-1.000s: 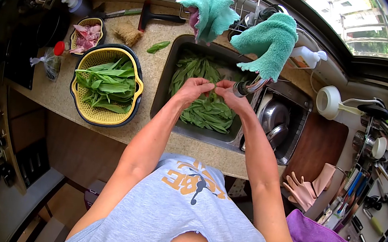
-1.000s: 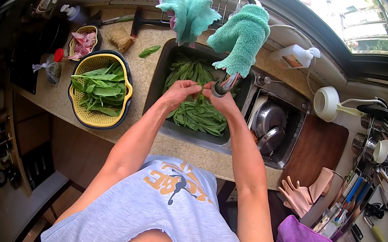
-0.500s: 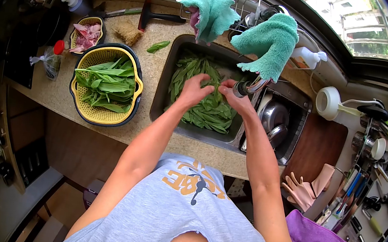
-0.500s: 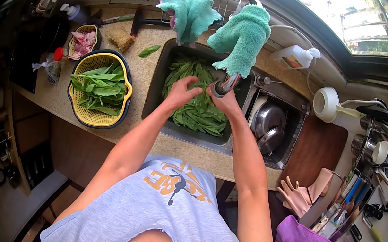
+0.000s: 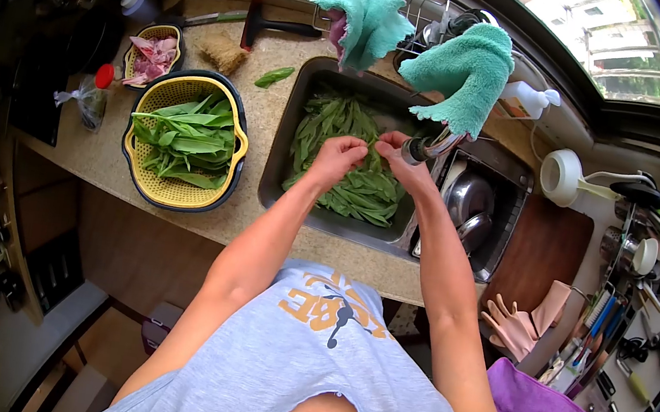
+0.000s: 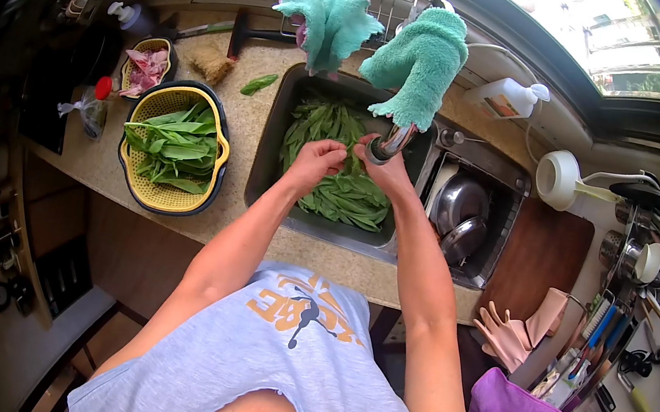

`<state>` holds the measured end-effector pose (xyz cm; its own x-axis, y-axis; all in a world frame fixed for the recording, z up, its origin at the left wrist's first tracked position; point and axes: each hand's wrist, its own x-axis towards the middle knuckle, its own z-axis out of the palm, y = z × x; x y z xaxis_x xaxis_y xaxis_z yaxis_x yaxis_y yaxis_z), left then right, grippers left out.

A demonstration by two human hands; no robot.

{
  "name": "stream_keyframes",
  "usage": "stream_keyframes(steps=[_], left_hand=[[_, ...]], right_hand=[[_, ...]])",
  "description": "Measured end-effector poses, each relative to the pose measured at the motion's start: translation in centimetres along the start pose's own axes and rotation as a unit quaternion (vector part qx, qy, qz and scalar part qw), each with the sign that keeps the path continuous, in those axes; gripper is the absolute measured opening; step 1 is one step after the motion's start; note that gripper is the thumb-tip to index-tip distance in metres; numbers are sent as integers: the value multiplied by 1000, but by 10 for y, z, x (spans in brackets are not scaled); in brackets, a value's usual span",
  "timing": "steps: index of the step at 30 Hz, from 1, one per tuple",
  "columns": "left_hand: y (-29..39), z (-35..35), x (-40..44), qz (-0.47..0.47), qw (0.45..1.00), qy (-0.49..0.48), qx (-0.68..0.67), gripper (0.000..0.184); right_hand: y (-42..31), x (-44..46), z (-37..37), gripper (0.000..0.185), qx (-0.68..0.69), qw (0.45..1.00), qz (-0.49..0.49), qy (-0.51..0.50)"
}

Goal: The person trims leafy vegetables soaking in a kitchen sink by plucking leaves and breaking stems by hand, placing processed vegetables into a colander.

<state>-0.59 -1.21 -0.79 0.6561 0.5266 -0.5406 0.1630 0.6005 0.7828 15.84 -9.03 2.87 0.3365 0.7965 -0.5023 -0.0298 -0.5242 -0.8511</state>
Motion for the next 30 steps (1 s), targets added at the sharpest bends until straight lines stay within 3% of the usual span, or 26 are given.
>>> stream_keyframes(steps=[5, 10, 17, 19, 21, 30], left_hand=[[4, -7, 2, -26, 997, -40, -59, 16], [18, -8, -8, -38, 998, -43, 21, 18], [12, -13, -9, -45, 998, -31, 27, 18], [8, -12, -9, 16, 998, -15, 55, 16], [8, -15, -10, 17, 998, -10, 67, 14], [16, -4, -7, 37, 993, -26, 108, 16]], right_hand=[[5, 8, 3, 20, -3, 1000, 0, 8], [16, 17, 4, 18, 23, 999, -8, 26], [24, 18, 7, 25, 9, 999, 2, 41], [22, 18, 3, 24, 10, 1000, 18, 24], [24, 18, 0, 47, 36, 997, 66, 3], [38, 24, 8, 43, 86, 995, 36, 34]])
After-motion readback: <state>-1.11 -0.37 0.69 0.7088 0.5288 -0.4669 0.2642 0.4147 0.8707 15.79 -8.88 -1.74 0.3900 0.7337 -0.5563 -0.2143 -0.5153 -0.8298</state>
